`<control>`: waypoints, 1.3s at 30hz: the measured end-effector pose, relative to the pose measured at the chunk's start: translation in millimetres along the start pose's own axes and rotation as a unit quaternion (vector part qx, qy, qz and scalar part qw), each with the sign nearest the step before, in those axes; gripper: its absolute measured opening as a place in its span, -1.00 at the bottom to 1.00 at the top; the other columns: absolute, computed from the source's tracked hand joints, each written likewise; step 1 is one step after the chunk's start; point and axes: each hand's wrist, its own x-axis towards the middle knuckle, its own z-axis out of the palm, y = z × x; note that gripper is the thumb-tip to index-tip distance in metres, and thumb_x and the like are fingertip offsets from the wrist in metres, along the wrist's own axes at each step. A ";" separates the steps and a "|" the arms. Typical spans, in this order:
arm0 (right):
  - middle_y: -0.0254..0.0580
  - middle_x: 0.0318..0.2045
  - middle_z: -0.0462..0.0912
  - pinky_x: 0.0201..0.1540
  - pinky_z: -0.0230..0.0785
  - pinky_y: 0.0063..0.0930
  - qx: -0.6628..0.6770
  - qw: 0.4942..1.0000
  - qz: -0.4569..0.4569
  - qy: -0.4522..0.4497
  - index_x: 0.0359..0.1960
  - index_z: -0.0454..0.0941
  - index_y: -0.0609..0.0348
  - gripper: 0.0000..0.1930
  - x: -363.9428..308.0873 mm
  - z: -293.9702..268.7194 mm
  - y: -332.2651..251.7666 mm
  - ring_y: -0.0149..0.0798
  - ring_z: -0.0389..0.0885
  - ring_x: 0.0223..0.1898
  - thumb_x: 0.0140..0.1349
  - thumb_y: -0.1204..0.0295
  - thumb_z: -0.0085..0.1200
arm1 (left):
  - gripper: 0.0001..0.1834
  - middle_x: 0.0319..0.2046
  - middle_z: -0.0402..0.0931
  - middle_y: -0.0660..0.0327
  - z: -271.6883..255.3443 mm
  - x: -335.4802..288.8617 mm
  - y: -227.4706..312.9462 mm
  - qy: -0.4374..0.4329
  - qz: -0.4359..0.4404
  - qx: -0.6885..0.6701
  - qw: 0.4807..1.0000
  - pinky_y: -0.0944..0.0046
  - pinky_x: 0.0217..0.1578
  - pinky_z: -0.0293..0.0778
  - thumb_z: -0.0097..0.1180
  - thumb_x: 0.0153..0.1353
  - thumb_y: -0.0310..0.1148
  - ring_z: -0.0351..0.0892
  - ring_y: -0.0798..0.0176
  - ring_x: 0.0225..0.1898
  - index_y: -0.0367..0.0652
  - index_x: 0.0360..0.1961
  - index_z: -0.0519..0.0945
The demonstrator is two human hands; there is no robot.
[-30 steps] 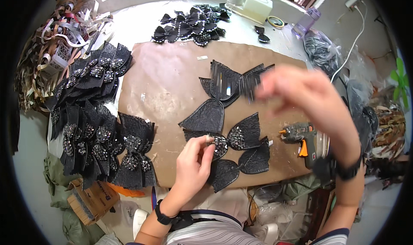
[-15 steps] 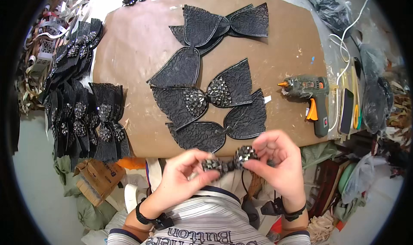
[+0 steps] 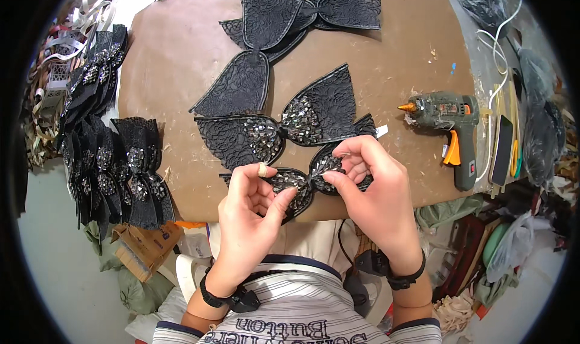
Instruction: The person assembles decorative black lace bows by hand. They use a hot glue gun to attach sequined fabric pieces to the center of the lace bows, then place the finished items on a table.
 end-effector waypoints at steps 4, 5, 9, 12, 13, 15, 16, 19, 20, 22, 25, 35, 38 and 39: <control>-0.30 -0.42 0.54 -0.34 0.39 -0.60 -0.020 1.000 -0.010 0.000 -0.21 0.53 0.23 -0.73 -1.7 2.5 2.0 -0.46 0.50 -0.44 0.04 0.64 0.29 | -0.64 -0.60 0.45 0.26 -5.6 3.0 8.3 -0.027 -0.005 0.069 0.997 0.34 -0.57 0.45 0.29 0.19 -0.45 0.51 0.33 -0.61 -0.24 -0.06 0.41; -0.29 -0.43 0.53 -0.34 0.40 -0.59 -0.028 0.999 -0.017 0.001 -0.21 0.53 0.23 -0.73 -2.3 3.3 2.4 -0.45 0.51 -0.44 0.04 0.65 0.28 | -0.65 -0.61 0.44 0.25 -6.3 5.0 12.1 -0.024 0.009 0.136 0.990 0.29 -0.57 0.45 0.28 0.20 -0.43 0.52 0.26 -0.62 -0.24 -0.07 0.41; -0.22 -0.46 0.50 -0.41 0.40 -0.48 -0.084 0.996 0.003 0.004 -0.34 0.48 0.23 -0.79 -4.0 6.8 -5.7 -0.32 0.53 -0.49 0.04 0.63 0.28 | -0.61 -0.46 0.47 0.11 -7.0 6.5 30.4 -0.005 0.101 0.293 0.951 0.13 -0.39 0.42 0.28 0.10 -0.52 0.50 0.03 -0.45 -0.25 -0.06 0.43; -0.17 -0.49 0.49 -0.45 0.38 -0.40 -0.141 0.990 -0.020 0.009 -0.41 0.43 0.23 -0.77 -1.3 3.9 -4.4 -0.23 0.51 -0.53 0.03 0.60 0.30 | -0.58 -0.20 0.45 0.00 -5.7 9.8 39.2 -0.034 0.236 0.320 0.917 0.07 -0.07 0.37 0.25 -0.03 -0.60 0.43 -0.09 -0.11 -0.26 -0.08 0.50; -0.15 -0.50 0.49 -0.46 0.37 -0.38 -0.152 0.988 -0.024 0.021 -0.43 0.42 0.23 -0.76 -1.1 4.9 -3.0 -0.20 0.50 -0.55 0.02 0.59 0.31 | -0.60 -0.20 0.45 0.00 -4.5 10.9 39.5 -0.046 0.237 0.320 0.916 0.07 -0.07 0.38 0.25 -0.03 -0.60 0.43 -0.09 -0.13 -0.26 -0.09 0.50; -0.13 -0.51 0.49 -0.47 0.35 -0.35 -0.169 0.985 -0.016 0.036 -0.44 0.41 0.23 -0.74 -3.2 6.3 -1.6 -0.16 0.49 -0.56 0.00 0.56 0.33 | -0.62 -0.20 0.45 0.00 -1.0 16.0 38.5 -0.070 0.237 0.320 0.914 0.06 -0.09 0.39 0.25 -0.02 -0.60 0.44 -0.09 -0.15 -0.27 -0.11 0.52; -0.12 -0.52 0.49 -0.47 0.34 -0.34 -0.173 0.984 -0.006 0.041 -0.44 0.41 0.23 -0.74 -3.2 6.3 -1.9 -0.15 0.48 -0.56 0.00 0.56 0.33 | -0.63 -0.21 0.45 0.00 0.7 18.1 37.9 -0.068 0.234 0.328 0.913 0.05 -0.08 0.38 0.26 -0.03 -0.60 0.43 -0.09 -0.15 -0.28 -0.14 0.52; -0.16 -0.56 0.45 -0.48 0.31 -0.39 -0.134 0.989 0.013 0.061 -0.47 0.41 0.24 -0.72 -8.3 7.5 1.7 -0.23 0.44 -0.58 0.02 0.52 0.36 | -0.66 -0.25 0.43 0.00 5.6 22.2 34.5 -0.059 0.225 0.351 0.907 0.02 -0.08 0.37 0.29 -0.06 -0.61 0.42 -0.11 -0.16 -0.28 -0.20 0.53; -0.18 -0.57 0.45 -0.48 0.30 -0.42 -0.114 0.991 0.019 0.068 -0.48 0.41 0.25 -0.73 -10.8 6.2 4.5 -0.27 0.43 -0.58 0.03 0.51 0.36 | -0.66 -0.28 0.41 0.01 8.1 22.3 35.5 -0.055 0.224 0.359 0.904 0.02 -0.10 0.35 0.32 -0.09 -0.58 0.41 -0.09 -0.16 -0.27 -0.23 0.52; -0.22 -0.57 0.44 -0.48 0.28 -0.47 -0.068 0.993 0.005 0.092 -0.49 0.42 0.27 -0.74 -16.6 5.7 11.6 -0.35 0.40 -0.57 0.06 0.51 0.35 | -0.66 -0.27 0.41 0.00 7.9 22.8 41.4 -0.069 0.226 0.410 0.881 0.02 -0.11 0.34 0.33 -0.08 -0.55 0.41 -0.09 -0.16 -0.25 -0.23 0.52; -0.27 -0.56 0.47 -0.46 0.27 -0.54 0.004 0.992 -0.022 0.126 -0.50 0.45 0.29 -0.78 -40.1 6.4 25.7 -0.45 0.39 -0.54 0.12 0.53 0.30 | -0.67 -0.27 0.43 0.02 5.4 18.6 44.7 -0.066 0.245 0.440 0.862 0.04 -0.12 0.30 0.34 -0.05 -0.50 0.41 -0.07 -0.14 -0.20 -0.24 0.51; -0.27 -0.16 0.64 0.05 0.45 -0.43 0.483 0.873 0.068 -0.016 0.07 0.48 0.31 -0.58 -130.5 4.7 33.3 -0.35 0.61 -0.06 0.14 0.63 0.25 | -0.69 -0.33 0.56 0.22 -11.7 -12.9 69.2 -0.345 -0.011 0.090 0.934 0.35 -0.17 0.46 0.39 0.07 -0.52 0.51 0.42 -0.21 -0.25 -0.22 0.51; -0.24 -0.09 0.64 0.07 0.44 -0.41 0.515 0.854 0.058 0.029 0.09 0.47 0.32 -0.52 -121.9 2.2 11.2 -0.35 0.60 -0.03 0.09 0.65 0.28 | -0.66 -0.27 0.55 0.28 -12.3 -29.4 55.8 -0.340 -0.041 -0.008 0.939 0.40 -0.09 0.44 0.42 0.07 -0.51 0.47 0.47 -0.17 -0.32 -0.21 0.50; -0.23 -0.07 0.64 0.06 0.44 -0.40 0.506 0.859 0.072 0.042 0.08 0.47 0.32 -0.52 -119.5 1.0 5.8 -0.35 0.60 -0.03 0.07 0.65 0.29 | -0.66 -0.27 0.55 0.28 -11.7 -34.3 54.4 -0.333 -0.036 -0.002 0.942 0.40 -0.09 0.44 0.42 0.07 -0.50 0.47 0.47 -0.17 -0.32 -0.21 0.50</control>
